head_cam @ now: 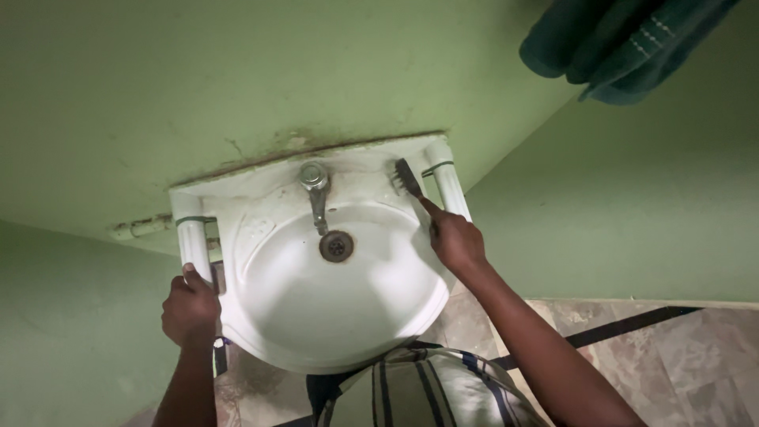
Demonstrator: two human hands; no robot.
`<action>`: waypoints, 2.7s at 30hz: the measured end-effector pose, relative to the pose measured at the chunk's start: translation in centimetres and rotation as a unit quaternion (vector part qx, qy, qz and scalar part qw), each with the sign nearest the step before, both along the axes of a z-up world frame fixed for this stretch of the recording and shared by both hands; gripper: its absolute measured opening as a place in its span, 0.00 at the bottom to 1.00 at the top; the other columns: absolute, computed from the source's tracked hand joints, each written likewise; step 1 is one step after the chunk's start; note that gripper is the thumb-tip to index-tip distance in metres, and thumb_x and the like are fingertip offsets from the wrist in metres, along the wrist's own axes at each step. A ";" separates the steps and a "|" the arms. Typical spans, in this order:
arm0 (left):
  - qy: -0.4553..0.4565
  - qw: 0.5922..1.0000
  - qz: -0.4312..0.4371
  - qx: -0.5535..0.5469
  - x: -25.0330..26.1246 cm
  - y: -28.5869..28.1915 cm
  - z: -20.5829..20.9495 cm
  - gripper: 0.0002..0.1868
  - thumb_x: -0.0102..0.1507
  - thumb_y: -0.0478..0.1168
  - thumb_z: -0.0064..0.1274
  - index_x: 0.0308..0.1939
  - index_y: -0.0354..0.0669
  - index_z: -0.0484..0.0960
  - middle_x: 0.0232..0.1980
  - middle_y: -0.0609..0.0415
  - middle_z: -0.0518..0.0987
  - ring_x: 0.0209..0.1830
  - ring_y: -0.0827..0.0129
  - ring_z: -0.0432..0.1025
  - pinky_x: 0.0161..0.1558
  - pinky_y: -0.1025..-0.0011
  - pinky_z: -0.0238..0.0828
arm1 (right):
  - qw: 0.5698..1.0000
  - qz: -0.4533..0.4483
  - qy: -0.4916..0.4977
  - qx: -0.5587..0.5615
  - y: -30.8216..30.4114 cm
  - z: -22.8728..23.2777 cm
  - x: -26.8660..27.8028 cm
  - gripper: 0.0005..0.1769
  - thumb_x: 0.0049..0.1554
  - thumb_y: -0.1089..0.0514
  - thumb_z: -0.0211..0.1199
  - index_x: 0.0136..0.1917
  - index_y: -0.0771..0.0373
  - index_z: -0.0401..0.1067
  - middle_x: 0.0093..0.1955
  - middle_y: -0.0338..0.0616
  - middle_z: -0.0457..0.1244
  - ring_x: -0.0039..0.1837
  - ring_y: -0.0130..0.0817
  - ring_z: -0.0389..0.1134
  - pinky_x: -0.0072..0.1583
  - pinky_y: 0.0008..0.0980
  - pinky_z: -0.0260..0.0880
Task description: The person scrubs a white wall-mounted sink with a brush, focusing on the basin, drain, and faucet area. The person repeatedly brushes the sink surfaces while holding the sink handles for stability.
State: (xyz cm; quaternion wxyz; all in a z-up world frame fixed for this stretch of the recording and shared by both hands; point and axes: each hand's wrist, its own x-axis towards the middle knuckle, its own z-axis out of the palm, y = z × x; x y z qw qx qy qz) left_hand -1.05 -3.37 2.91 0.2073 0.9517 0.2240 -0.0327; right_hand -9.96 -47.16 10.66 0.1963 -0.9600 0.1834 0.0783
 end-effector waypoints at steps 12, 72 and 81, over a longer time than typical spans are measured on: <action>0.010 1.000 0.019 -0.004 0.0 0.0 0.1 0.35 0.75 0.64 0.29 0.55 0.40 0.83 0.45 0.34 0.83 0.48 0.32 0.76 0.52 0.42 0.71 | 1.000 -0.015 0.002 -0.007 -0.3 0.5 -2.6 0.36 0.56 0.60 0.58 0.76 0.39 0.63 0.44 0.53 0.71 0.43 0.52 0.72 0.48 0.51 0.72; 0.021 0.999 0.017 -0.040 0.8 1.4 -1.7 0.34 0.73 0.65 0.27 0.56 0.43 0.78 0.46 0.31 0.82 0.48 0.29 0.75 0.51 0.38 0.70 | 0.972 0.084 0.061 0.209 15.4 1.1 2.0 0.28 0.62 0.58 0.54 0.75 0.48 0.65 0.47 0.61 0.70 0.49 0.55 0.74 0.53 0.48 0.73; 0.012 0.994 -0.003 -0.110 1.1 2.0 -1.7 0.35 0.70 0.65 0.28 0.73 0.52 0.66 0.48 0.32 0.81 0.49 0.30 0.74 0.52 0.39 0.68 | 0.972 0.170 0.011 0.163 19.9 -2.6 6.1 0.32 0.61 0.58 0.54 0.78 0.50 0.58 0.47 0.59 0.68 0.51 0.56 0.71 0.52 0.52 0.72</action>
